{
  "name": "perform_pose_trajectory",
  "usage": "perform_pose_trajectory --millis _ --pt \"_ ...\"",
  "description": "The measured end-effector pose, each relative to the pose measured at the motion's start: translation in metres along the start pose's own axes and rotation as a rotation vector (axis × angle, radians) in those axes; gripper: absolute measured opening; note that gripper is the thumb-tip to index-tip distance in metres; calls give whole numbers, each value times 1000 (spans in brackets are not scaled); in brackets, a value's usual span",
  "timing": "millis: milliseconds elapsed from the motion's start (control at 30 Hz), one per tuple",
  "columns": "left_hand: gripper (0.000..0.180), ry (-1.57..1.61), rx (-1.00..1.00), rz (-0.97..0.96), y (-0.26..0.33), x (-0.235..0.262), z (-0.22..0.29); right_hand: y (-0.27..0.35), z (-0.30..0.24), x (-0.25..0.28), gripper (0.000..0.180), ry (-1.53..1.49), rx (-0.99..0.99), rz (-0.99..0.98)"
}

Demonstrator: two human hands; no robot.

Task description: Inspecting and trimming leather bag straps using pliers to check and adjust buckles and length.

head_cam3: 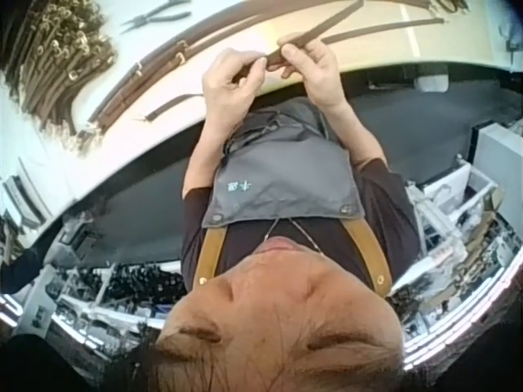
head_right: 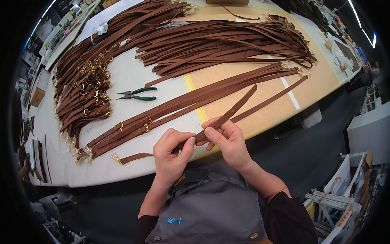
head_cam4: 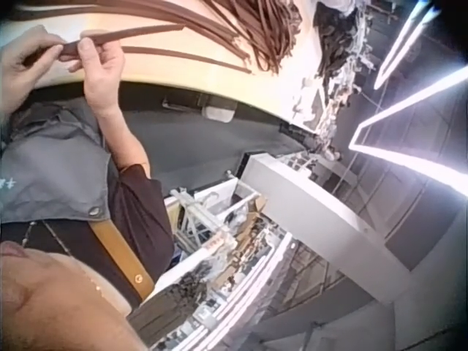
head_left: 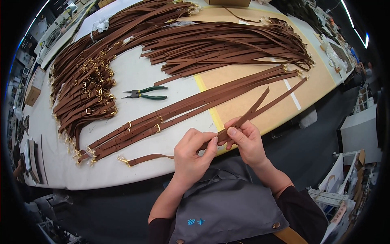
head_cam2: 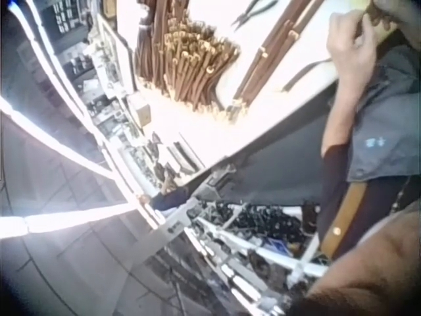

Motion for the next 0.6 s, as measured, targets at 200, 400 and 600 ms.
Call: perform_pose_trajectory --millis 200,400,600 --pt "10 -202 -192 187 5 -5 3 1 2 -5 23 -7 3 52" --pt "11 -284 -321 305 11 -10 -13 3 17 -7 24 -174 -67 118" --pt "10 -182 -226 332 16 -9 -17 5 22 -12 25 -243 -123 139"
Point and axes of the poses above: each hand's wrist, its own y-axis away from the middle knuckle, its own x-axis out of the back of the hand, z = x × y, the point moved 5 cm from there along -y, towards the middle knuckle, and after that the axes turned 12 degrees about -z, right-handed, at the moved point
